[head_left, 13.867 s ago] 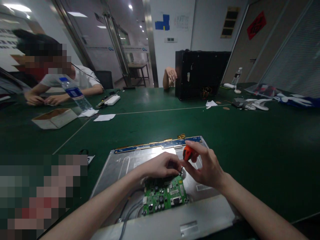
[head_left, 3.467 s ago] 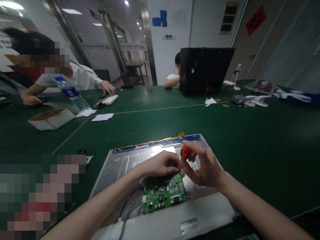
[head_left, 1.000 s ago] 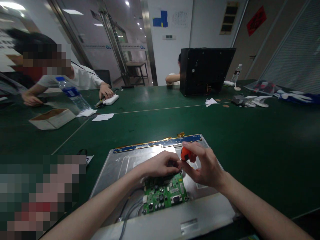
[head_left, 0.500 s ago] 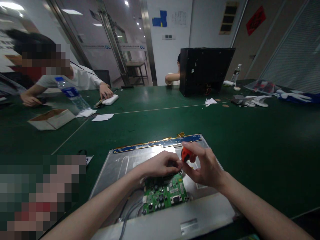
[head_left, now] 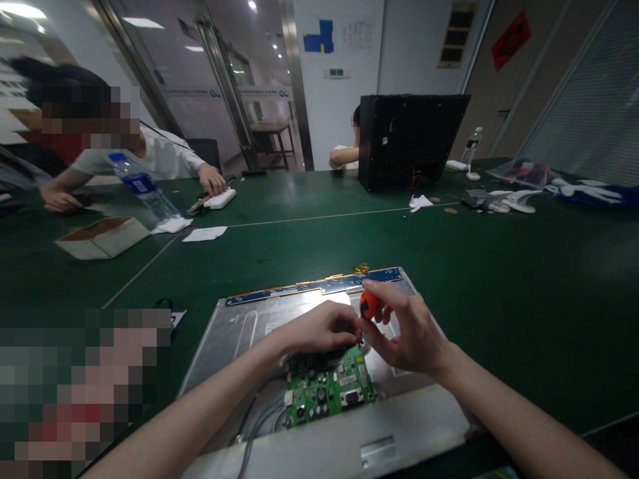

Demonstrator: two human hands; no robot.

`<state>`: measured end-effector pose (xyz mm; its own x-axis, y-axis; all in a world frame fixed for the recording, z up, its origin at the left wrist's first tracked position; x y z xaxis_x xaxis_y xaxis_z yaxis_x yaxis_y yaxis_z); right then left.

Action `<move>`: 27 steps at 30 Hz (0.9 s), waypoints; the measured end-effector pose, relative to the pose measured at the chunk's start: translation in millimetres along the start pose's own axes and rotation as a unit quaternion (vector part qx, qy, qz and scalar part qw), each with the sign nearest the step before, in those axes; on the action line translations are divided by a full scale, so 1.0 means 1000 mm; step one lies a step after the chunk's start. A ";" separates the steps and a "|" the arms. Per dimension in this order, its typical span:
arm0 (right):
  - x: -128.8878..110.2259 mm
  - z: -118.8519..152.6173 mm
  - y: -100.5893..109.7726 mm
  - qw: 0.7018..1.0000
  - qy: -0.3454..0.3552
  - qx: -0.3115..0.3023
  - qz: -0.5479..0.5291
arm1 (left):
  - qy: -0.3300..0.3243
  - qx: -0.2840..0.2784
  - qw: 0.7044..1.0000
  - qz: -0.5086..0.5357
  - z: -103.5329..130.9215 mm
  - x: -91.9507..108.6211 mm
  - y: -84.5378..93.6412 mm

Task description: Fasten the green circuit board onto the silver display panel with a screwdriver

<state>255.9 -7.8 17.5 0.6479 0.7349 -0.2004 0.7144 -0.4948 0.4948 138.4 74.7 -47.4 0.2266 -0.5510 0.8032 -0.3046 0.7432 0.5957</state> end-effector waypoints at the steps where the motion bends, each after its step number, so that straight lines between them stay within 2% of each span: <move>1: 0.000 0.000 0.000 1.000 0.001 0.002 0.002 | -0.002 -0.001 1.000 0.001 0.000 0.000 0.000; 16: -0.002 0.000 0.001 1.000 0.000 -0.013 0.010 | 0.009 0.010 1.000 0.016 0.000 -0.002 -0.002; 27: 0.000 -0.001 0.001 1.000 0.008 0.013 -0.008 | -0.007 0.005 1.000 0.011 0.000 0.002 0.001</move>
<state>256.5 -7.5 18.2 0.6325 0.7498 -0.1942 0.7310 -0.4950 0.4697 138.2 73.9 -45.2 0.2074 -0.5390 0.8164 -0.3197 0.7514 0.5773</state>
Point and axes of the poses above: each hand's wrist, its own z-axis away from the middle knuckle, its own y-axis out of the back of the hand, x = y × z, the point moved 5 cm from there along -z, towards the middle knuckle, and after that the axes turned 4 degrees about z, right-handed, at the moved point
